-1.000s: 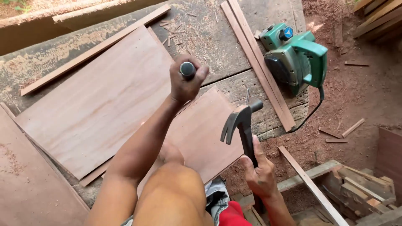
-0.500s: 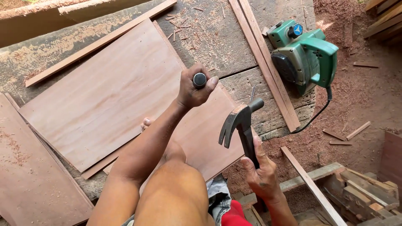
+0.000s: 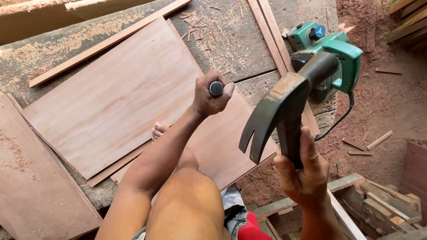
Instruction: Joining wooden panels together using a hammer and chisel.
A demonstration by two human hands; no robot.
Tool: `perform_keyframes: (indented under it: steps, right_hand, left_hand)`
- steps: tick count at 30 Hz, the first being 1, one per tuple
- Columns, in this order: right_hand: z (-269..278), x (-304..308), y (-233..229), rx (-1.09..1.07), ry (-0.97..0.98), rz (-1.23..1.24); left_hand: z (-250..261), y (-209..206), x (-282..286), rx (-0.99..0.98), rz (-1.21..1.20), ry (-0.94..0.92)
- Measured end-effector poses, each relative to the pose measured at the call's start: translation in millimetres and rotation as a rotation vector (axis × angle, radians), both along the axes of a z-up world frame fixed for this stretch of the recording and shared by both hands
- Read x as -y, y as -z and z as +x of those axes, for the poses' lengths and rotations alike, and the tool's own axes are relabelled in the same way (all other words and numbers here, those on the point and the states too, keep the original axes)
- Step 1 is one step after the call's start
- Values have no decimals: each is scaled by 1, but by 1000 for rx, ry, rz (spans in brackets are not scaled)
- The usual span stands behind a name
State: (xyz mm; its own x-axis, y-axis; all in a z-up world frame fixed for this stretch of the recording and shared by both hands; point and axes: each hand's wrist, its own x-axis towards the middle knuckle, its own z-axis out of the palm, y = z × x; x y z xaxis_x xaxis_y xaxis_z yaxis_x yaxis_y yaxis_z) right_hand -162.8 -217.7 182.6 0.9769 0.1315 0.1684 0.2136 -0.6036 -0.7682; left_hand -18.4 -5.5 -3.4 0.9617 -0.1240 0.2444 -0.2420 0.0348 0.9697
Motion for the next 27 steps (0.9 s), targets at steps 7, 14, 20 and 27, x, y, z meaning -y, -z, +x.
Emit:
perform_keyframes:
  steps: [7, 14, 20, 27]
  right_hand:
    - [0, 1, 16, -9, -16, -36]
    - [12, -19, 42, -33, -124, -272]
    - [-12, -15, 59, -36, -108, -285]
    - [-42, 7, 94, -400, 27, -82]
  left_hand:
    - [-8, -8, 3, 26, 20, 52]
    - [-16, 31, 3, 75, 54, 77]
    - [-24, -2, 1, 81, 12, 114]
    - [17, -7, 4, 200, 23, -80]
